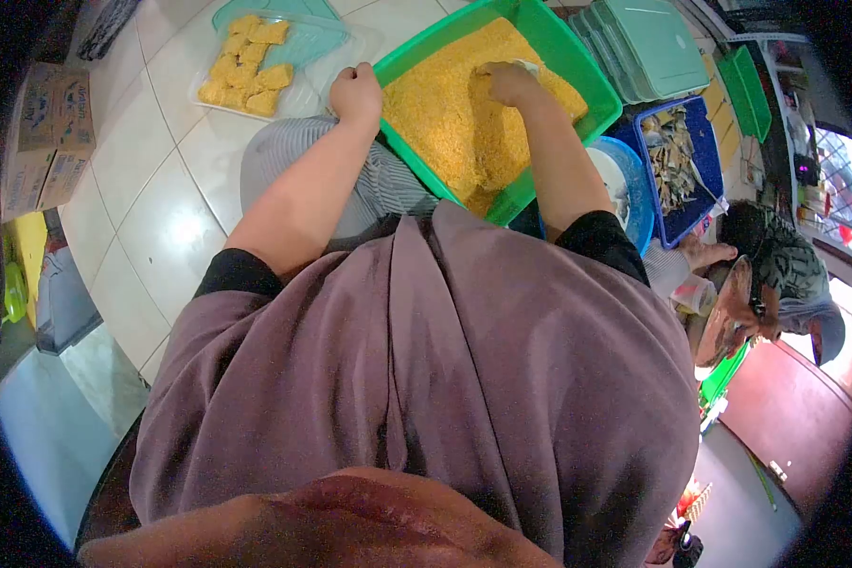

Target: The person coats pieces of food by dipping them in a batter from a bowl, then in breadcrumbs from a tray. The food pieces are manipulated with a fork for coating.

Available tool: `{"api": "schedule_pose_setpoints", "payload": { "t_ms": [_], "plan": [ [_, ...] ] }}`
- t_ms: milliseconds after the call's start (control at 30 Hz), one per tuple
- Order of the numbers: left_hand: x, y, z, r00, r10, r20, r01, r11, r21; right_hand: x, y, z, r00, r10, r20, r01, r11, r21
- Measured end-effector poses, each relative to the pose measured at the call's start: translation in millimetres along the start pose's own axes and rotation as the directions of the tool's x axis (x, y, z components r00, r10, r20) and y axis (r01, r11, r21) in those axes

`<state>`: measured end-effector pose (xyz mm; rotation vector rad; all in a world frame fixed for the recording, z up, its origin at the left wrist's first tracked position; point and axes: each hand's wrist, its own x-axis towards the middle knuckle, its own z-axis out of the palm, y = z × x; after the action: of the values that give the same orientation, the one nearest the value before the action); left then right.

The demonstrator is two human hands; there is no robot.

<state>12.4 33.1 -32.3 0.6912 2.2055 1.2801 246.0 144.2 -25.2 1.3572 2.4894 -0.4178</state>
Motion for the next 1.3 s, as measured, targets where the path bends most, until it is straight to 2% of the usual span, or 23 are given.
{"api": "schedule_pose_setpoints", "payload": {
  "t_ms": [100,200,300,333,400,500,600,700,800,900,1000,1100,1200,1233,1300],
  "plan": [
    [0.1,-2.0,1.8,1.000,-0.001,0.002,0.002,1.000,-0.023,6.2,-0.3,2.0,0.977,0.030,0.210,0.011,0.981,-0.192],
    [1.1,-0.8,0.8,0.999,-0.037,0.037,0.039,0.998,-0.043,7.8,8.2,11.1,0.975,0.027,0.219,-0.026,1.000,-0.005],
    [-1.9,3.3,-3.3,0.997,-0.052,0.048,0.053,0.998,-0.020,-7.5,17.0,2.3,0.993,0.083,0.084,-0.102,0.959,0.263],
    [-3.0,6.5,-4.9,0.998,-0.048,0.044,0.049,0.999,-0.010,-14.7,16.4,-5.3,0.989,0.120,0.090,-0.148,0.880,0.451],
    [-0.4,0.9,0.1,1.000,-0.020,0.015,0.020,0.999,-0.026,-29.2,11.7,-24.1,0.975,0.186,0.122,-0.212,0.612,0.762],
    [1.3,-2.4,2.8,1.000,0.017,-0.019,-0.017,1.000,-0.008,-36.1,17.4,-34.9,0.989,0.137,0.056,-0.094,0.291,0.952],
    [1.3,-2.3,2.8,1.000,0.018,-0.010,-0.018,1.000,-0.008,-46.5,9.2,-47.9,0.968,0.241,-0.071,-0.049,0.457,0.888],
    [-1.8,1.5,-1.4,1.000,0.012,0.015,-0.011,0.999,-0.032,-49.3,5.3,-55.6,0.956,0.291,-0.044,-0.074,0.382,0.921],
    [-1.0,-1.2,-0.6,1.000,0.017,0.013,-0.017,0.999,-0.038,-41.4,11.5,-47.6,0.944,0.320,-0.085,-0.059,0.414,0.909],
    [0.8,-1.9,0.8,1.000,-0.006,0.017,0.007,0.999,-0.047,-48.8,5.0,-53.8,0.913,0.407,-0.037,-0.132,0.379,0.916],
    [0.0,-1.0,0.7,0.999,-0.034,0.011,0.035,0.998,-0.044,-45.2,8.7,-53.0,0.942,0.331,0.052,-0.104,0.140,0.985],
    [-1.1,1.7,0.3,1.000,-0.027,0.003,0.027,1.000,-0.013,-57.4,-9.8,-79.7,0.956,0.262,0.132,-0.159,0.086,0.983],
    [-3.0,3.5,-1.7,0.999,-0.042,0.013,0.042,0.999,-0.009,-31.4,-5.3,-78.3,0.994,0.077,0.083,-0.075,-0.111,0.991],
    [-2.2,3.6,-2.3,0.998,-0.055,0.014,0.055,0.998,-0.013,-13.0,2.6,-77.6,0.996,0.005,0.090,-0.090,-0.061,0.994],
    [0.4,-3.4,3.0,0.999,-0.033,0.002,0.033,0.999,-0.013,4.0,-37.5,-108.1,0.989,-0.126,0.074,-0.072,0.018,0.997]
  ]
}}
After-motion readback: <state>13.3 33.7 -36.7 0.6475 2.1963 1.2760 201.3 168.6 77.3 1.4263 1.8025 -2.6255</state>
